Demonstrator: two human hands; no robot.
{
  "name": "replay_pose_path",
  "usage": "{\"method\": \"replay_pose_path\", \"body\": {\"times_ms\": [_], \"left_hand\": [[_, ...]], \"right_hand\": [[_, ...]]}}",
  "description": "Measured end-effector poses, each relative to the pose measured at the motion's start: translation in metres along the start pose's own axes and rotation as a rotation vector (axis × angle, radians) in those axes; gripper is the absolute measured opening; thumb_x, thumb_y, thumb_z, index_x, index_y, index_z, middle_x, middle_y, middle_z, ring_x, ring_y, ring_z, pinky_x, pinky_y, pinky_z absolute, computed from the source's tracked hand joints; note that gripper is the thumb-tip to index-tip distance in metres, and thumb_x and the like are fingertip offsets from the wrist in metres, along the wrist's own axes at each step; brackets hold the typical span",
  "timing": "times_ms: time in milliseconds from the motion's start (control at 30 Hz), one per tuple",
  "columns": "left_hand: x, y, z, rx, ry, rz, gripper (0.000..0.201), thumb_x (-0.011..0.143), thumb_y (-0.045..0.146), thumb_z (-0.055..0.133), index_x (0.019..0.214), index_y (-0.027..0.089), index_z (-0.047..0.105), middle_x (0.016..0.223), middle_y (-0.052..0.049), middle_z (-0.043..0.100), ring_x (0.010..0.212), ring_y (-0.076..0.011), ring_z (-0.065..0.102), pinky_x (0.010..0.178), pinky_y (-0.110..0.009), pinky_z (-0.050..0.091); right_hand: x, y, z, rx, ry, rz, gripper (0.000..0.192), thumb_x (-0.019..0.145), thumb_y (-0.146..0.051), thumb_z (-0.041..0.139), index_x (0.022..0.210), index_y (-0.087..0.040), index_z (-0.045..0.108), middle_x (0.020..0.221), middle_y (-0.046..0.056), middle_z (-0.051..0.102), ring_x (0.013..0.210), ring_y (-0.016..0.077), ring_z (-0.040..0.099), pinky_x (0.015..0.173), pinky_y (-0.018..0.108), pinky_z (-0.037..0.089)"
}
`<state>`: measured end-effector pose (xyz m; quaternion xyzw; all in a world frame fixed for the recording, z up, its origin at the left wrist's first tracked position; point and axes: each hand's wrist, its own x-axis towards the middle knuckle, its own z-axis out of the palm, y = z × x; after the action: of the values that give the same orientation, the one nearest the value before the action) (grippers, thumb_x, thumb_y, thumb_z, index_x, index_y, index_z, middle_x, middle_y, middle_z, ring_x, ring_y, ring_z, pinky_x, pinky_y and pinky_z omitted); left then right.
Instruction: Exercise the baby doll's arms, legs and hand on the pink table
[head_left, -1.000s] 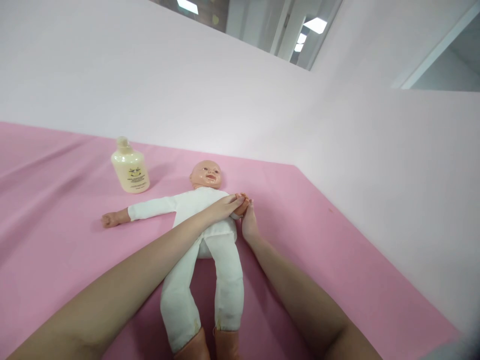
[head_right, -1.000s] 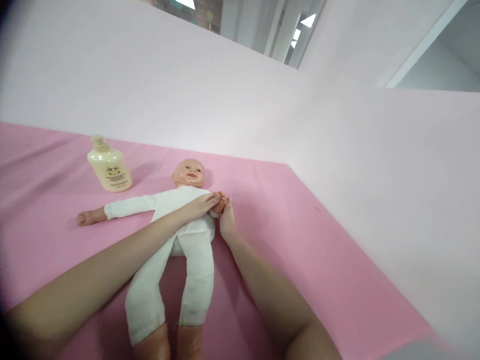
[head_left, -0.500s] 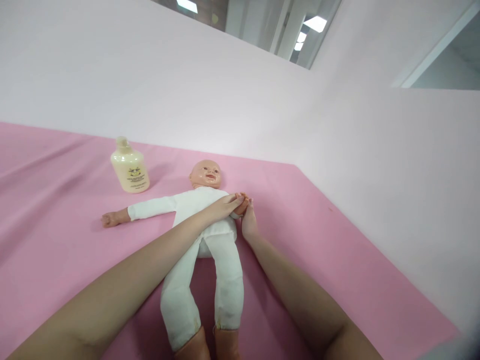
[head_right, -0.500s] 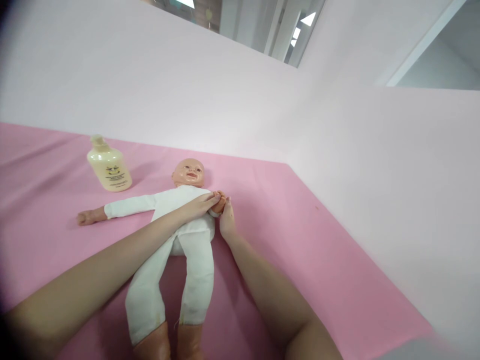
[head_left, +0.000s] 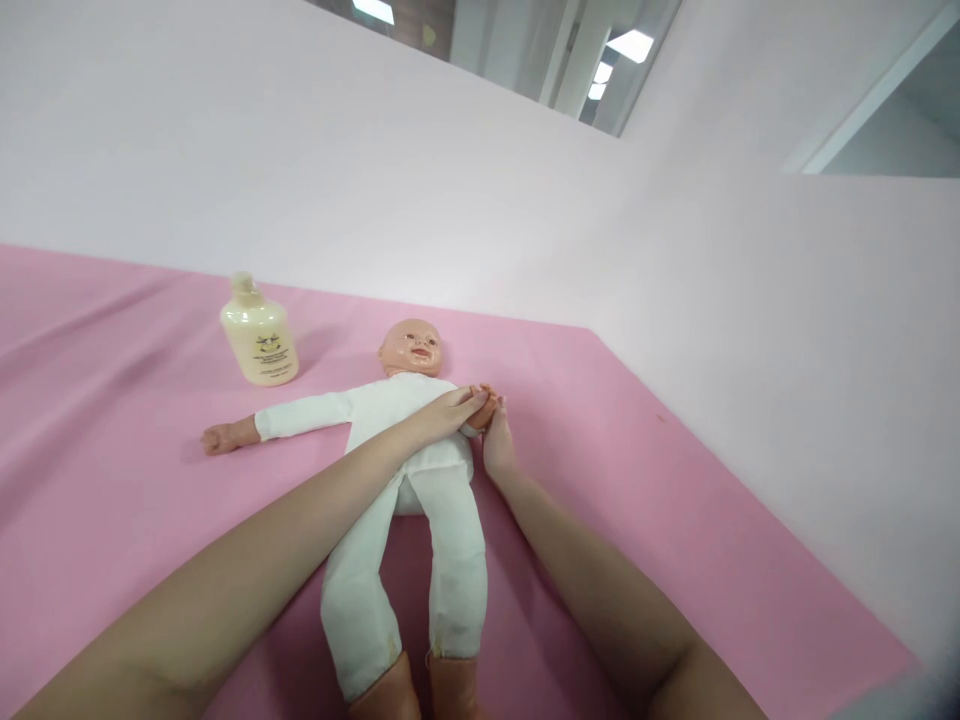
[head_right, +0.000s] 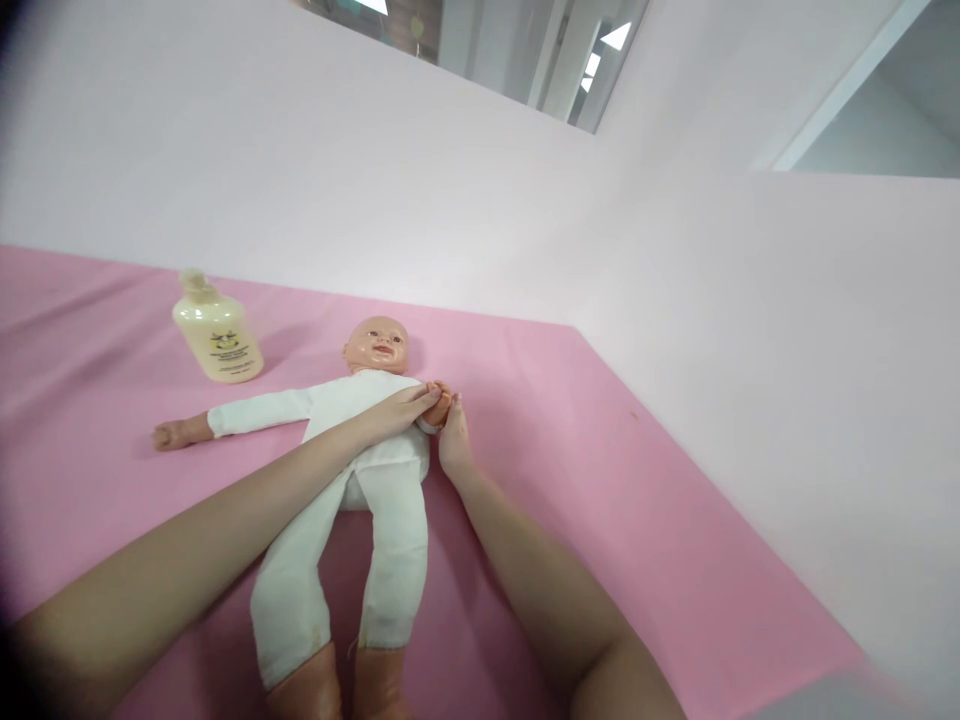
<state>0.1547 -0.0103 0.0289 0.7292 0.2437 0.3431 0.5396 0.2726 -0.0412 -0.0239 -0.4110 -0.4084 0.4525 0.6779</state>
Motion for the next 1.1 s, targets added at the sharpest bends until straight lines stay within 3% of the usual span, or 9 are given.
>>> {"method": "replay_pose_path", "body": {"times_ms": [733,1100], "left_hand": [[0.0,0.0,-0.0004,0.009,-0.007,-0.014,0.063,0.082,0.073,0.042,0.102,0.016,0.063,0.105,-0.008,0.07,0.105,-0.0261,0.06,0.096,-0.038,0.045],[0.0006,-0.0003,-0.0006,0.012,-0.01,-0.005,0.065,0.082,0.074,0.042,0.104,0.017,0.063,0.103,-0.008,0.07,0.106,-0.0265,0.06,0.097,-0.038,0.044]], "right_hand": [[-0.0008,-0.0014,0.0004,0.002,0.012,-0.018,0.054,0.087,-0.063,0.041,0.112,-0.023,0.067,0.121,0.002,0.069,0.125,0.0205,0.056,0.115,0.038,0.035],[0.001,-0.0012,0.0013,0.011,-0.008,-0.044,0.055,0.083,-0.067,0.043,0.107,-0.025,0.069,0.122,0.002,0.069,0.129,0.0201,0.053,0.119,0.04,0.03]]}}
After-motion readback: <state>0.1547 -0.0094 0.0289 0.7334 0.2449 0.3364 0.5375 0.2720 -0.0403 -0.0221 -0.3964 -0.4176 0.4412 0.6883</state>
